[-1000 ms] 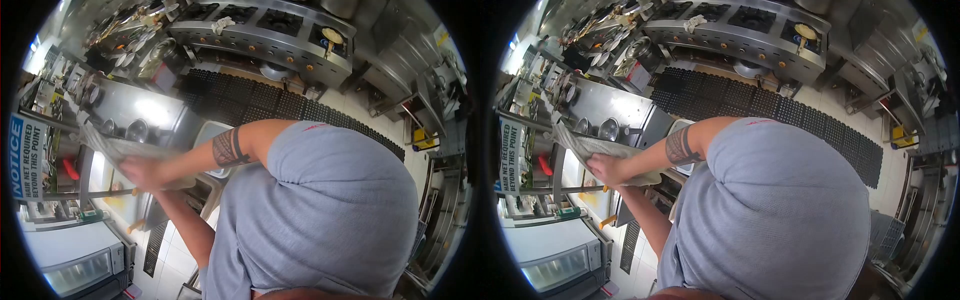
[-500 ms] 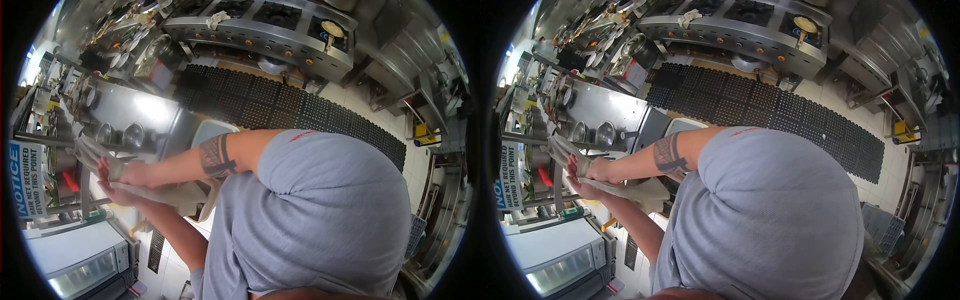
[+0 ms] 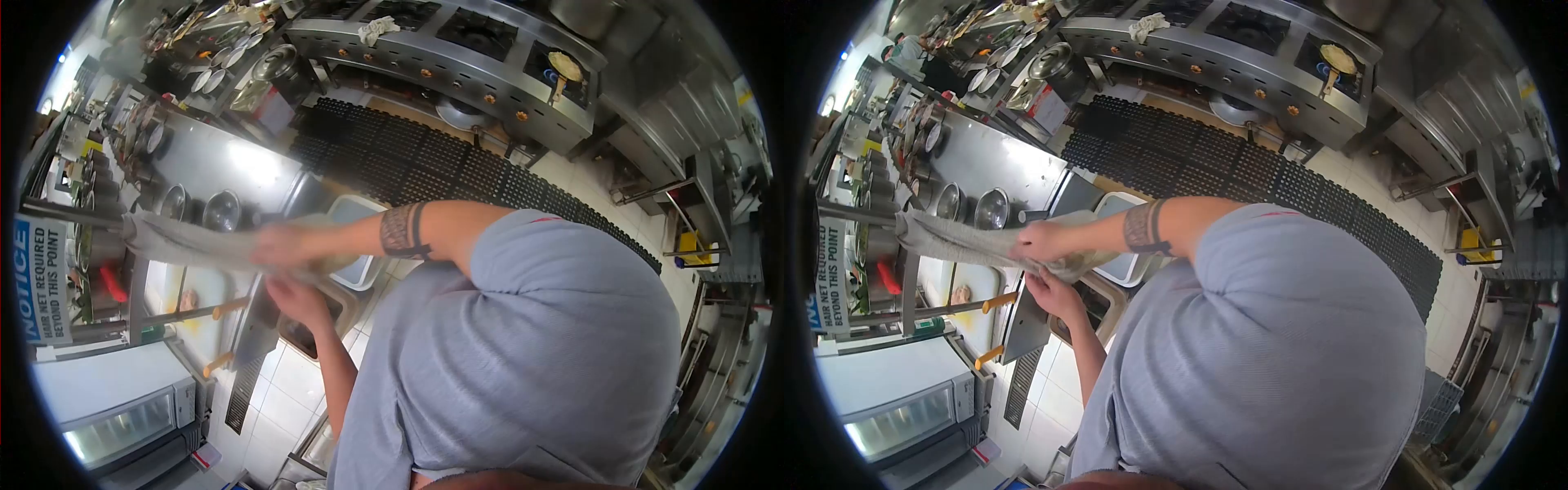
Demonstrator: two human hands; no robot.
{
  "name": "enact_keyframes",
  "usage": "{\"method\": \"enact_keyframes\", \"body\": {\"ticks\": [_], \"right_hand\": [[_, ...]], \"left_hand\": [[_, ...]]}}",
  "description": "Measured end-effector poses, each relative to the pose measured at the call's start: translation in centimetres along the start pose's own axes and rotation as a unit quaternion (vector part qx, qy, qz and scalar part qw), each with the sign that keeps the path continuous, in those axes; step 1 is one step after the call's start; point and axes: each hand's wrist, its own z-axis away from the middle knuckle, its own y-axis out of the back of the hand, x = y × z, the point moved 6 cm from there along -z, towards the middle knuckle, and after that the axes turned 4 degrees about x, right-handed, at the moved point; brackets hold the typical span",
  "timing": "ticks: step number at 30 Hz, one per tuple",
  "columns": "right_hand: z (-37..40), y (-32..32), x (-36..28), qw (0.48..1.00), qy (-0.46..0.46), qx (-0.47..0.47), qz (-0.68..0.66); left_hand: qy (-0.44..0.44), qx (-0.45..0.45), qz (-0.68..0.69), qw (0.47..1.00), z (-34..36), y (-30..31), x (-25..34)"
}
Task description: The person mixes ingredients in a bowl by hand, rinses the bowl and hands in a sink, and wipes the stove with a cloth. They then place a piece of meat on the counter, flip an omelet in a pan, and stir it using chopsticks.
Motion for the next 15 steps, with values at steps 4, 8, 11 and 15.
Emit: {"method": "enact_keyframes", "body": {"ticks": [4,8,11,15], "right_hand": [[7.1,6.3,4.0,0.978,0.027,-0.17,0.117],[13.8,16.5,17.1,0.91,-0.196,-0.262,0.253],[14.5,26.4,25.5,0.869,-0.251,-0.273,0.328],[7.5,39.8,33.3,0.803,-0.327,-0.225,0.444]], "left_hand": [[0.049,0.019,-0.089,0.995,0.5,0.7,-5.2],[0.066,-0.137,-0.171,0.973,2.3,-0.2,-11.4],[0.062,-0.485,-0.384,0.783,10.2,-1.3,-23.8],[0.231,-0.513,-0.361,0.744,21.4,-1.1,-19.5]]}}
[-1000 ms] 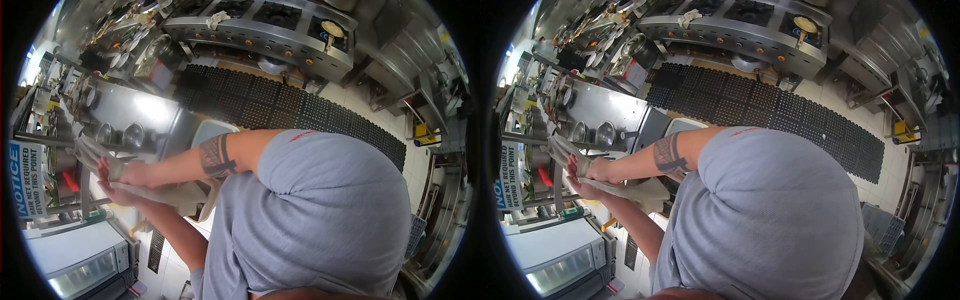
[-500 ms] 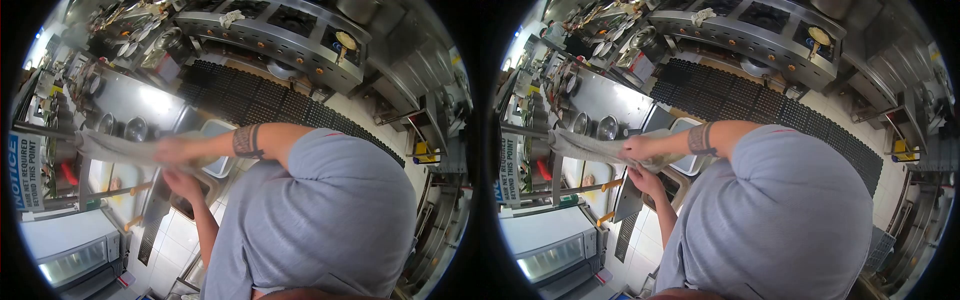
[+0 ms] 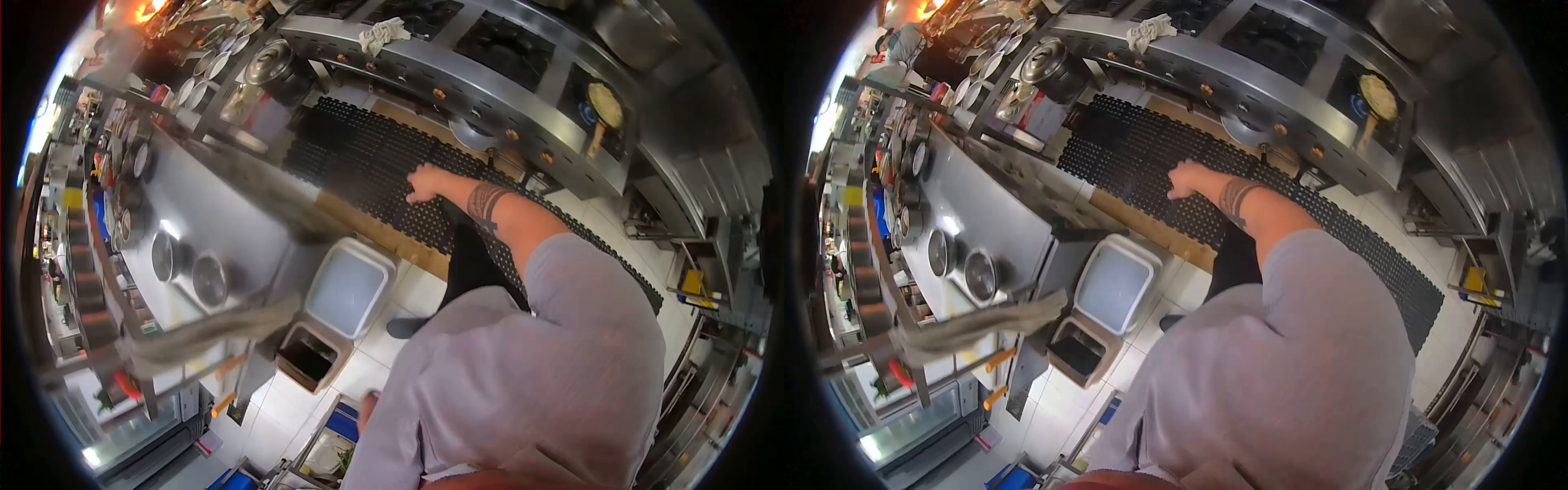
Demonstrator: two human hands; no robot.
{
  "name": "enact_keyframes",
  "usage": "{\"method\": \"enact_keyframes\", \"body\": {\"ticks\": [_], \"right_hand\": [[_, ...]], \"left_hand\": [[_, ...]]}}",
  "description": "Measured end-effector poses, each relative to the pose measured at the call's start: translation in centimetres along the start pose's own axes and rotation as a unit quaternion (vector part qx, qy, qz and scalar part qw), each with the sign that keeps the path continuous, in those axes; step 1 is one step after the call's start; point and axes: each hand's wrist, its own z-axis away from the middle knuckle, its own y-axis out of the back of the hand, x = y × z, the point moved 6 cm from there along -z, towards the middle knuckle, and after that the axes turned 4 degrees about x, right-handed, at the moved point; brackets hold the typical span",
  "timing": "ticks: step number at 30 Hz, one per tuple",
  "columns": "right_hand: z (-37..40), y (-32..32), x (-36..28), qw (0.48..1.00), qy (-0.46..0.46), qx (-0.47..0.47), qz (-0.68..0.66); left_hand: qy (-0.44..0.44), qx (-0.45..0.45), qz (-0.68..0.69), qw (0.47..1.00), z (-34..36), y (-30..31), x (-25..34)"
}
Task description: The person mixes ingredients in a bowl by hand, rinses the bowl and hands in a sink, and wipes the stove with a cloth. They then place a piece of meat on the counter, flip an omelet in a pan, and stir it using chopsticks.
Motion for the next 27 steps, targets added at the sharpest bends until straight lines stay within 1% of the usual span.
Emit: {"method": "enact_keyframes", "body": {"ticks": [2,4,5,6,7,8,11,12,14,15,16,18,19,20,21,23,24,25,27], "right_hand": [[-6.0,6.2,4.4,0.995,-0.018,0.084,-0.041],[-14.0,12.0,8.3,0.964,0.0,0.26,-0.049],[-17.6,15.1,9.8,0.936,0.014,0.347,-0.056],[-19.5,18.9,10.7,0.922,0.011,0.386,-0.032],[-23.2,21.4,12.1,0.909,0.006,0.416,-0.013],[-26.0,23.7,13.1,0.912,0.006,0.41,-0.015],[-33.1,28.3,16.2,0.876,-0.038,0.476,0.069],[-35.6,28.3,17.4,0.879,-0.039,0.471,0.058],[-38.7,27.2,20.9,0.912,-0.063,0.403,0.031],[-38.9,26.5,21.6,0.905,-0.052,0.421,0.045],[-37.8,26.3,22.4,0.896,-0.041,0.439,0.062],[-32.7,24.6,23.8,0.89,-0.005,0.455,0.029],[-29.1,23.5,24.8,0.891,0.01,0.455,-0.005],[-25.2,22.3,25.8,0.888,0.027,0.456,-0.039],[-21.1,21.1,26.5,0.894,0.005,0.442,-0.072],[-12.4,18.3,28.7,0.909,-0.06,0.396,-0.12],[-8.2,16.7,29.9,0.912,-0.08,0.379,-0.135],[-3.7,15.7,30.7,0.923,-0.119,0.339,-0.138],[3.3,11.8,33.1,0.922,-0.215,0.308,-0.098]], "left_hand": [[0.042,-0.015,0.075,0.996,1.1,-3.7,3.3],[0.1,-0.026,0.126,0.987,1.8,-5.3,7.7],[0.126,-0.027,0.146,0.981,1.7,-5.4,9.8],[0.15,-0.029,0.162,0.975,1.7,-5.6,11.9],[0.176,-0.032,0.172,0.969,1.6,-5.1,13.8],[0.197,-0.036,0.186,0.962,1.8,-5.3,15.7],[0.233,-0.039,0.201,0.951,1.4,-4.4,20.4],[0.237,-0.041,0.201,0.95,1.1,-3.8,21.6],[0.229,-0.039,0.189,0.954,0.2,-1.9,23.6],[0.214,-0.044,0.176,0.96,-0.3,-0.8,24.4],[0.192,-0.048,0.161,0.967,-1.4,0.5,25.0],[0.123,-0.041,0.122,0.984,-4.7,3.8,26.5],[0.127,-0.031,0.165,0.978,-6.4,5.5,27.3],[0.168,-0.016,0.303,0.938,-8.0,6.4,27.9],[0.207,0.0,0.432,0.878,-9.3,7.6,29.0],[0.154,-0.045,0.301,0.94,-13.7,11.2,34.0],[0.154,-0.05,0.292,0.943,-15.4,11.9,34.6],[0.137,-0.065,0.279,0.948,-16.9,13.2,37.1],[0.115,-0.081,0.272,0.952,-20.0,14.1,39.2]]}}
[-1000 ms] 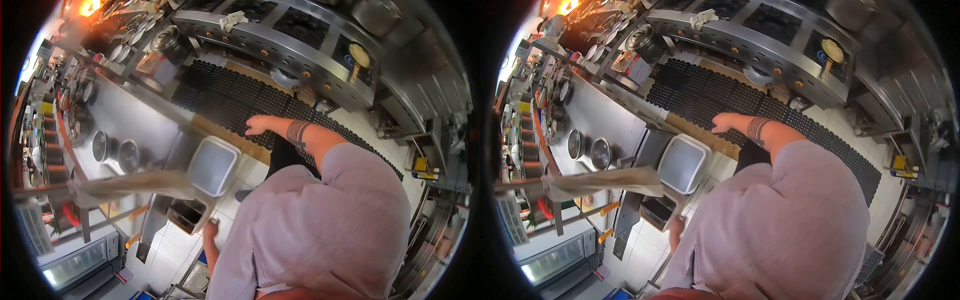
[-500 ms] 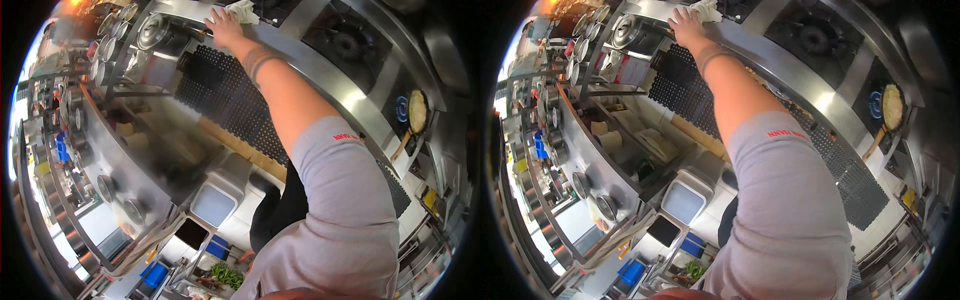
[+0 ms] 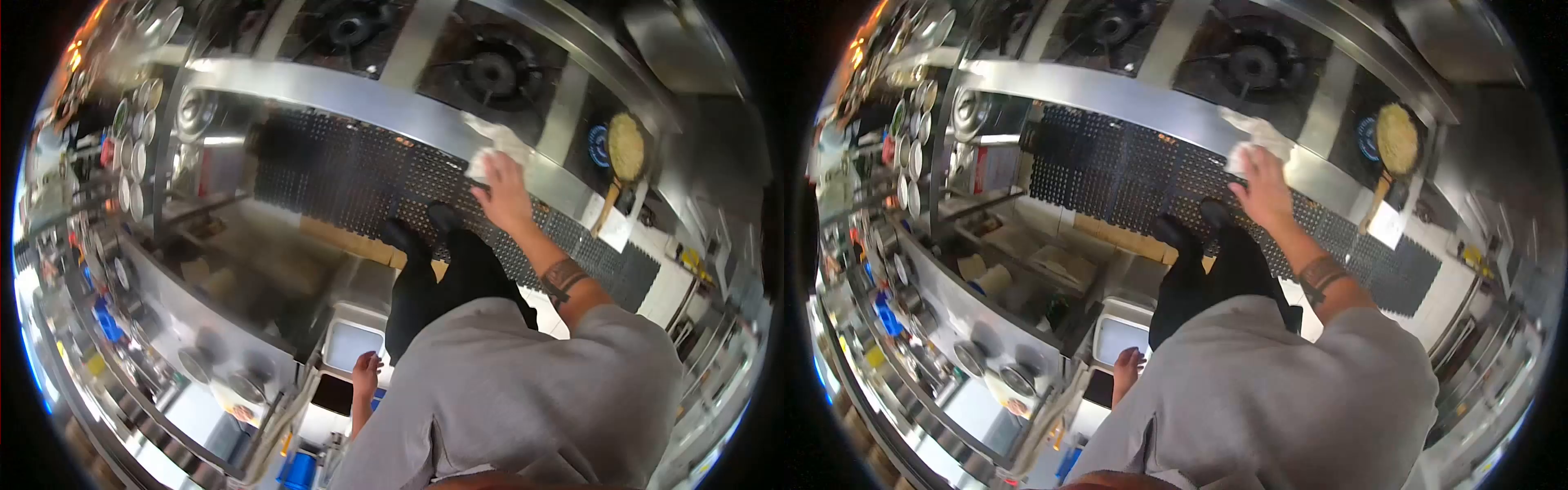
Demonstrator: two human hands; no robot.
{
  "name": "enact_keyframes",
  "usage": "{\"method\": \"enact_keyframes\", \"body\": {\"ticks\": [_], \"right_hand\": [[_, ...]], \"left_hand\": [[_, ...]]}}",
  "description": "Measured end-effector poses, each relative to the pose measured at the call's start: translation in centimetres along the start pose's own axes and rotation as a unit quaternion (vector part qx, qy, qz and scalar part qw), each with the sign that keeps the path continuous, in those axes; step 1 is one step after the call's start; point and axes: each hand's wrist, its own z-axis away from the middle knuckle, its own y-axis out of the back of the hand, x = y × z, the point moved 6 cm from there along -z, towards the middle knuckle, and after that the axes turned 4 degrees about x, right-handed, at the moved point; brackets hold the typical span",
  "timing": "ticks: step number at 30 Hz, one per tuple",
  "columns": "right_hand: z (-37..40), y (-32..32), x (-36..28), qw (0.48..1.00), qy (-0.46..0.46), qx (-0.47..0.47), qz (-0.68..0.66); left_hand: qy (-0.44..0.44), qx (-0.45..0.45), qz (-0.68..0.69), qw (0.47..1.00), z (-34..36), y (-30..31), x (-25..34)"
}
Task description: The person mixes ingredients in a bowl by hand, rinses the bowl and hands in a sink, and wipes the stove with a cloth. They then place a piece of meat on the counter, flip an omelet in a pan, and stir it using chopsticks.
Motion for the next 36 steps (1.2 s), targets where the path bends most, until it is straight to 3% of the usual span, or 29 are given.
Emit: {"method": "enact_keyframes", "body": {"ticks": [2,4,7,8,9,11,13,15,16,18,21,23,25,28,29,30,31,32,33,34,35,36], "right_hand": [[5.1,1.3,4.9,0.992,-0.097,0.041,0.064],[7.1,1.3,7.0,0.98,-0.152,0.088,0.089],[6.7,0.1,7.7,0.937,-0.276,0.182,0.112],[5.1,-1.0,6.2,0.935,-0.285,0.186,0.101],[3.5,-1.2,4.9,0.933,-0.291,0.188,0.092],[1.2,-0.7,2.4,0.967,-0.197,0.156,-0.049],[1.9,1.4,1.7,0.964,-0.184,0.186,-0.046],[3.2,5.1,2.3,0.944,-0.267,0.185,0.059],[4.1,4.9,3.2,0.939,-0.264,0.214,0.056],[5.1,3.3,6.0,0.94,-0.288,0.181,0.024],[3.8,1.9,12.2,0.932,-0.315,0.17,-0.063],[0.8,6.7,14.1,0.891,-0.308,0.322,-0.087],[-4.7,12.5,14.1,0.905,-0.259,0.327,-0.089],[-12.7,10.9,18.9,0.943,-0.166,0.287,-0.04],[-14.4,8.6,21.0,0.953,-0.16,0.255,-0.026],[-14.5,5.8,23.2,0.955,-0.221,0.195,-0.034],[-14.0,5.5,23.2,0.954,-0.226,0.192,-0.037],[-13.3,5.8,23.2,0.944,-0.287,0.159,0.036],[-12.7,6.2,23.2,0.926,-0.341,0.124,0.11],[-11.8,6.7,22.9,0.907,-0.385,0.157,0.072],[-12.2,6.5,23.9,0.907,-0.384,0.153,0.074],[-13.5,6.9,24.6,0.926,-0.313,0.179,0.114]], "left_hand": [[-0.018,-0.036,-0.032,0.999,-2.8,0.6,2.3],[-0.095,-0.071,-0.133,0.984,-4.9,0.6,5.8],[-0.142,-0.133,-0.101,0.976,-12.5,3.8,4.8],[-0.125,-0.089,-0.182,0.971,-9.7,4.1,10.4],[-0.107,-0.124,-0.083,0.983,-13.7,6.1,9.3],[-0.05,-0.187,0.119,0.974,-21.3,9.8,7.1],[-0.09,-0.144,0.045,0.985,-21.5,12.0,11.6],[-0.109,-0.122,0.001,0.986,-20.8,13.5,16.5],[-0.108,-0.094,-0.008,0.99,-20.8,14.4,18.4],[-0.122,-0.034,-0.037,0.991,-20.0,14.6,20.9],[-0.074,-0.12,-0.035,0.989,-21.7,13.6,21.8],[-0.079,-0.121,-0.057,0.988,-23.1,12.7,21.3],[-0.096,-0.126,-0.118,0.98,-21.5,9.9,23.1],[-0.091,-0.159,-0.115,0.976,-19.9,6.1,25.4],[-0.099,-0.169,-0.143,0.97,-19.8,5.5,25.9],[-0.178,-0.163,-0.275,0.931,-19.8,4.8,27.0],[-0.253,-0.155,-0.401,0.867,-19.8,4.5,28.0],[-0.252,-0.156,-0.406,0.865,-20.8,4.9,28.6],[-0.259,-0.162,-0.278,0.911,-21.6,5.2,29.3],[-0.26,-0.165,-0.143,0.941,-22.1,5.6,29.5],[-0.256,-0.166,-0.142,0.942,-20.8,4.8,30.9],[-0.212,-0.129,-0.124,0.961,-19.9,4.8,32.2]]}}
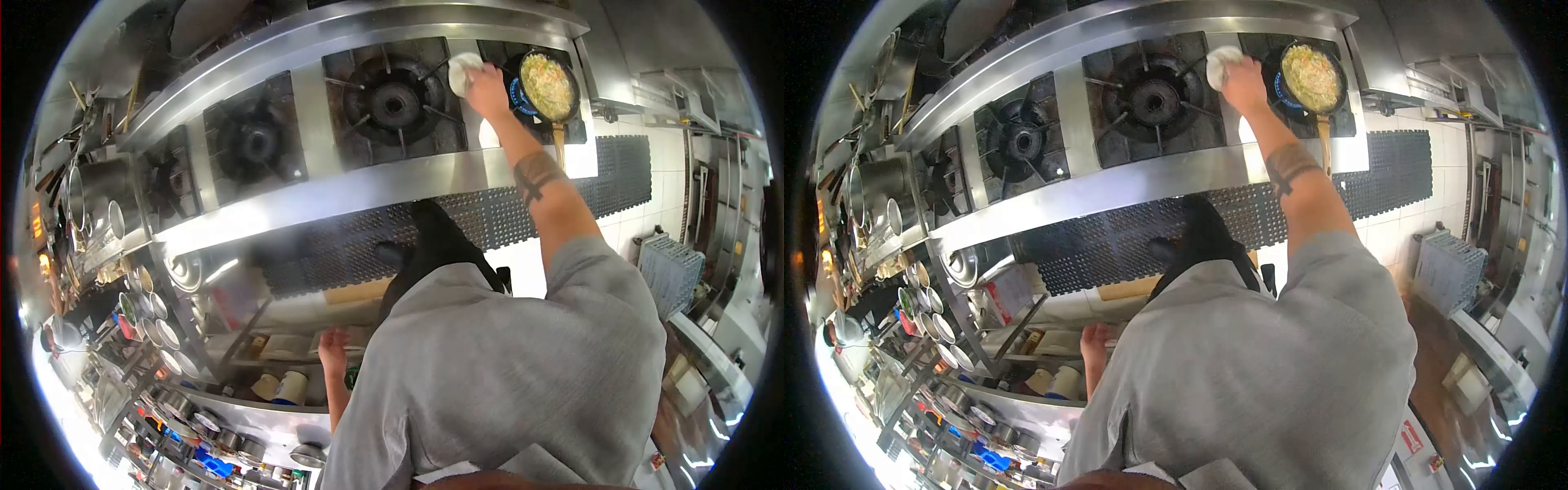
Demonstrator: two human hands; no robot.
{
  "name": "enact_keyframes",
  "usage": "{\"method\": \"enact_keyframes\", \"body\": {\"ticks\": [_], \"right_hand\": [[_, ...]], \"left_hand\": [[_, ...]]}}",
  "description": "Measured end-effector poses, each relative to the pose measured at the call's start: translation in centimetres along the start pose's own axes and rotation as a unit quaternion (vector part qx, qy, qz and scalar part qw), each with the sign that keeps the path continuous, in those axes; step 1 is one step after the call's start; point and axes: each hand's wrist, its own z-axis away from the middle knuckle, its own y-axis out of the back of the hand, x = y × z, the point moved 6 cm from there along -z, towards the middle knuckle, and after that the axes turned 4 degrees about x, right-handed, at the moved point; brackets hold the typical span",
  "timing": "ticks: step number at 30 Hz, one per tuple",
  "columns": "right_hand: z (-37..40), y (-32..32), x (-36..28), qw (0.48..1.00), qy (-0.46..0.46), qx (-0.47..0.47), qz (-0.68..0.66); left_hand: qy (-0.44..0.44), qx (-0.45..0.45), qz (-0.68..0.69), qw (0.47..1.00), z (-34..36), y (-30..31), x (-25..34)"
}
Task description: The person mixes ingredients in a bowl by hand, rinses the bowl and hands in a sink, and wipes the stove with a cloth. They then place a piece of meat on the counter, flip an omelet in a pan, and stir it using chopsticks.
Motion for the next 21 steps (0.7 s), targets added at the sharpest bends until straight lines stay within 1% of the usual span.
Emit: {"method": "enact_keyframes", "body": {"ticks": [1,2,4,5,6,7,8,9,10,11,12,13,14,15,16,17,18,19,20,21], "right_hand": [[-1.0,-0.5,-0.1,0.996,0.075,0.04,0.012],[-2.6,-1.4,0.3,0.996,0.076,0.033,0.012],[-5.0,-4.5,-0.7,0.979,0.158,-0.121,0.052],[-3.7,-4.2,-0.9,0.979,0.156,-0.123,0.051],[-1.1,-3.6,-0.8,0.982,0.134,-0.121,0.05],[1.7,-2.7,-0.8,0.985,0.113,-0.117,0.052],[6.9,-2.5,-0.3,0.971,0.211,-0.077,0.087],[11.6,-1.7,0.8,0.976,0.146,-0.16,0.005],[16.4,-0.6,1.8,0.969,0.068,-0.229,-0.069],[21.8,-0.1,2.6,0.903,0.155,-0.397,0.046],[25.1,3.8,2.1,0.856,0.199,-0.471,0.074],[26.9,7.2,2.7,0.881,0.148,-0.448,0.015],[27.7,9.6,3.2,0.901,0.098,-0.421,-0.044],[28.3,10.9,2.9,0.902,0.103,-0.418,-0.04],[27.5,12.9,3.1,0.951,0.023,-0.291,-0.104],[26.5,14.8,3.8,0.972,-0.059,-0.156,-0.168],[25.3,15.1,3.0,0.969,-0.098,-0.162,-0.161],[24.4,14.4,1.6,0.969,-0.096,-0.16,-0.164],[23.2,14.5,-0.4,0.989,-0.03,-0.077,-0.12],[22.2,14.6,-2.2,0.997,0.035,0.007,-0.075]], "left_hand": [[0.05,0.037,0.015,0.998,0.6,-0.2,1.4],[0.052,-0.007,-0.077,0.996,0.1,0.3,1.1],[0.079,-0.007,-0.104,0.991,-0.8,2.1,-1.8],[0.097,-0.01,-0.132,0.986,-0.9,2.5,-2.4],[0.046,-0.02,-0.238,0.97,-1.0,2.9,-2.2],[0.044,-0.025,-0.239,0.97,-1.3,3.0,-2.5],[0.032,-0.032,-0.238,0.97,-1.6,3.1,-2.7],[0.021,-0.037,-0.233,0.972,-2.0,2.9,-3.2],[0.018,-0.039,-0.226,0.973,-3.0,3.1,-4.7],[-0.129,-0.087,-0.37,0.916,-4.1,2.8,-5.6],[-0.273,-0.13,-0.497,0.813,-4.0,2.0,-6.1],[-0.276,-0.131,-0.494,0.814,-3.9,1.5,-5.7],[-0.075,-0.113,-0.288,0.948,-4.4,1.5,-5.9],[0.136,-0.086,-0.052,0.986,-4.0,1.0,-7.2],[0.134,-0.084,-0.047,0.986,-4.7,1.3,-8.5],[0.006,-0.113,-0.196,0.974,-6.4,2.0,-9.7],[-0.058,-0.128,-0.269,0.953,-6.9,2.0,-9.5],[-0.124,-0.132,-0.338,0.923,-7.4,2.0,-9.2],[-0.095,-0.127,-0.348,0.924,-7.7,2.2,-8.6],[-0.08,-0.122,-0.352,0.925,-7.8,2.4,-8.0]]}}
